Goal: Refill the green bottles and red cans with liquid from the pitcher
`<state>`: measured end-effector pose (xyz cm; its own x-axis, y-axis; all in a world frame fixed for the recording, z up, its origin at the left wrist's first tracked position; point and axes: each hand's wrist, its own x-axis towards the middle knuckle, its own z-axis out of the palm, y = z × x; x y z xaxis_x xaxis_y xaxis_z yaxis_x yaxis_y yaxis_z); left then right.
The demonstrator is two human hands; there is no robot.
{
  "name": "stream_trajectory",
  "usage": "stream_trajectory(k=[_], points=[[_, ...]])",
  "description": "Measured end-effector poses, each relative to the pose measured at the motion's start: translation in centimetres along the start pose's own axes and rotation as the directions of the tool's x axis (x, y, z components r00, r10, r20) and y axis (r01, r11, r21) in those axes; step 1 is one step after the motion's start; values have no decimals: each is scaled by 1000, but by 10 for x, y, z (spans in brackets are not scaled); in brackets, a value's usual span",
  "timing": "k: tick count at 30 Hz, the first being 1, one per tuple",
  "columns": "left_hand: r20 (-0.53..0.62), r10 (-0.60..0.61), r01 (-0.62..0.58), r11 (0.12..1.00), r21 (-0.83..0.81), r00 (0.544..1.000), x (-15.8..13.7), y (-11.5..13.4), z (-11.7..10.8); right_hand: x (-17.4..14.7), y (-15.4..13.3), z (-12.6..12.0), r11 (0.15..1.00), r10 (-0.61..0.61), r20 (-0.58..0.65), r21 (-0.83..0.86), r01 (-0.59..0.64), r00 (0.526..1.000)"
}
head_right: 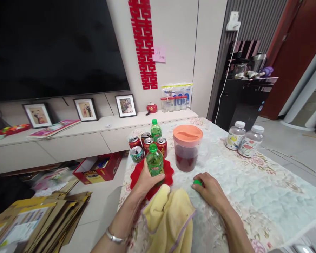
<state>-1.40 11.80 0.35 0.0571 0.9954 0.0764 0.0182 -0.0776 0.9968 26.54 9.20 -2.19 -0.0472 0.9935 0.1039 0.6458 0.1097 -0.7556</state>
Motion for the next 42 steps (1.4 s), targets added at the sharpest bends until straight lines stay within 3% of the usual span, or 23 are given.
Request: stream_trajectory(k=[4, 8, 14, 17, 20, 24, 30, 42], points=[[-106, 42, -29, 992, 121, 993, -6, -1, 8, -5, -21, -3, 999, -39, 10, 35, 38, 999], [-129, 67, -47, 987, 151, 989, -8, 1, 11, -8, -66, -13, 980, -163, 1, 113, 162, 987], [-148, 98, -82, 990, 113, 984, -4, -5, 13, 19, -148, -30, 894, -431, -118, 81, 442, 894], [-161, 114, -94, 987, 128, 980, -2, -9, 13, 43, -181, -33, 845, -529, -82, 47, 533, 845], [-166, 120, -93, 982, 167, 979, -1, -11, 13, 60, -202, -32, 826, -564, 13, 4, 564, 826], [-171, 117, -85, 979, 183, 978, 1, -19, 14, 62, -208, -21, 829, -551, 70, -64, 555, 831], [-215, 134, -98, 981, 168, 967, 6, -35, 16, 63, -199, -1, 832, -548, 115, -33, 554, 829], [-245, 164, -125, 978, 168, 956, 2, -33, 18, 61, -202, 2, 840, -524, 131, -85, 536, 842]])
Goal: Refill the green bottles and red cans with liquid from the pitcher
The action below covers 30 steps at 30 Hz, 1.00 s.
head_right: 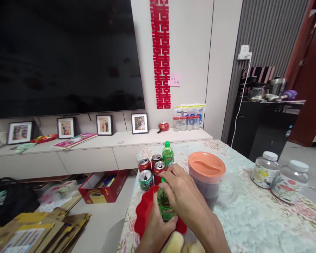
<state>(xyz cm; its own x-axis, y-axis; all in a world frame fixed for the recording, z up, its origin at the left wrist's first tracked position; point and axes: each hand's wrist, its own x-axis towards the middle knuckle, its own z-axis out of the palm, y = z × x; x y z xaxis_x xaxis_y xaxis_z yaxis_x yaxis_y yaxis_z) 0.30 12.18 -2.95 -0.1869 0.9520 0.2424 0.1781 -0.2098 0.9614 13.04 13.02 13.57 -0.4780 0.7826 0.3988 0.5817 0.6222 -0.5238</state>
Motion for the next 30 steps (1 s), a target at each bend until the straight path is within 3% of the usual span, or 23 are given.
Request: stream_trajectory(k=[6, 30], points=[[-71, -10, 11, 1000, 7, 997, -2, -7, 3, 0, -8, 0, 997, 58, -6, -51, -58, 998], [-38, 56, -56, 998, 13, 998, 0, -3, 0, 5, -9, 9, 993, 98, -82, -58, -103, 992]])
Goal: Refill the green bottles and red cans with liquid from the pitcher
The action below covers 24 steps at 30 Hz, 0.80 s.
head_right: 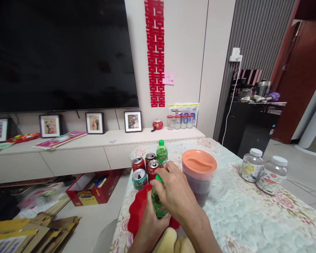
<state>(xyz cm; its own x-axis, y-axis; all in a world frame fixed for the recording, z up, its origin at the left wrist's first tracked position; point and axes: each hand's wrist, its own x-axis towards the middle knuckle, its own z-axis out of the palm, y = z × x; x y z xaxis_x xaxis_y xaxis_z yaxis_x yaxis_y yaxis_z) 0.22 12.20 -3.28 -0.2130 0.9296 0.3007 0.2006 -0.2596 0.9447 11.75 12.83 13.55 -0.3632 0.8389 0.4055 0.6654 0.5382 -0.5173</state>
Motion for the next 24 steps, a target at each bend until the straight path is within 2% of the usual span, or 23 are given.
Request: stream_trajectory(k=[5, 13, 16, 20, 24], points=[[-13, 8, -8, 1000, 29, 1000, -1, -2, 0, -2, -2, -2, 1000, -11, 23, 25, 10, 1000], [-26, 8, -5, 996, 86, 1000, -2, -5, 1, -9, 2, -21, 994, -10, 154, 105, -6, 988], [-49, -4, 9, 994, 108, 999, -3, -4, 1, -9, 2, -22, 997, -4, 151, 72, -7, 989], [-1, -16, 16, 998, 64, 1000, -2, 0, 0, -5, 0, -17, 999, 29, 94, 11, -30, 995], [7, -13, 13, 1000, 21, 1000, -2, 1, -1, -4, -1, -15, 994, 109, 51, 1, -109, 993]])
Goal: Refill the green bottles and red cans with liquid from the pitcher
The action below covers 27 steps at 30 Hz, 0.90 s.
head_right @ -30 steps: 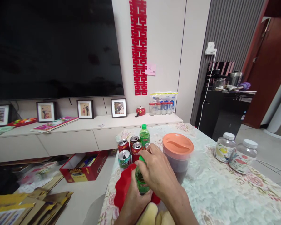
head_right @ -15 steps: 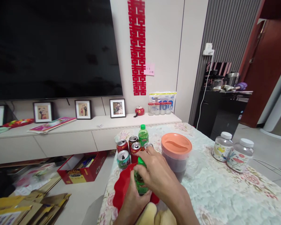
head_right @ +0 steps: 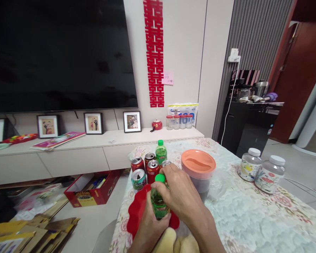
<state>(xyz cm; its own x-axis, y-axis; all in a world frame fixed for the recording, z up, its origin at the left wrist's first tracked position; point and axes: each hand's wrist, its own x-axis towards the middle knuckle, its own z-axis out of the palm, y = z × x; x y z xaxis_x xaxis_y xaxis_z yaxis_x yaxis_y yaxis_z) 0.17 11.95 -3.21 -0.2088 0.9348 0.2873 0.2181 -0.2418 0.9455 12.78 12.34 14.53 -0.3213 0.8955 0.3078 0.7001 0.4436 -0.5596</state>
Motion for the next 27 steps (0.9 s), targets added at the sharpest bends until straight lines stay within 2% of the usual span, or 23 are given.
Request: stream_trajectory(k=[2, 7, 11, 15, 22, 27], points=[[-4, -2, 2, 1000, -3, 1000, 0, 0, 0, -2, 1, -2, 1000, -1, 11, 8, 1, 1000], [-3, -2, 2, 1000, 4, 1000, 0, 5, 0, -8, 9, -10, 975, -159, 9, 158, 156, 987], [2, 0, 0, 1000, 5, 1000, 0, 10, 0, -8, 17, -10, 957, -217, 67, 209, 199, 974], [-27, -6, 7, 1000, 14, 1000, 1, 9, 0, -4, 17, -6, 957, -226, 44, 199, 213, 973], [-22, -18, 17, 1000, -5, 1000, 0, 11, -1, -2, 19, -7, 979, -157, -71, 124, 165, 985], [4, -14, 14, 1000, 10, 1000, 1, 16, -4, -7, 26, -11, 960, -218, -34, 171, 221, 975]])
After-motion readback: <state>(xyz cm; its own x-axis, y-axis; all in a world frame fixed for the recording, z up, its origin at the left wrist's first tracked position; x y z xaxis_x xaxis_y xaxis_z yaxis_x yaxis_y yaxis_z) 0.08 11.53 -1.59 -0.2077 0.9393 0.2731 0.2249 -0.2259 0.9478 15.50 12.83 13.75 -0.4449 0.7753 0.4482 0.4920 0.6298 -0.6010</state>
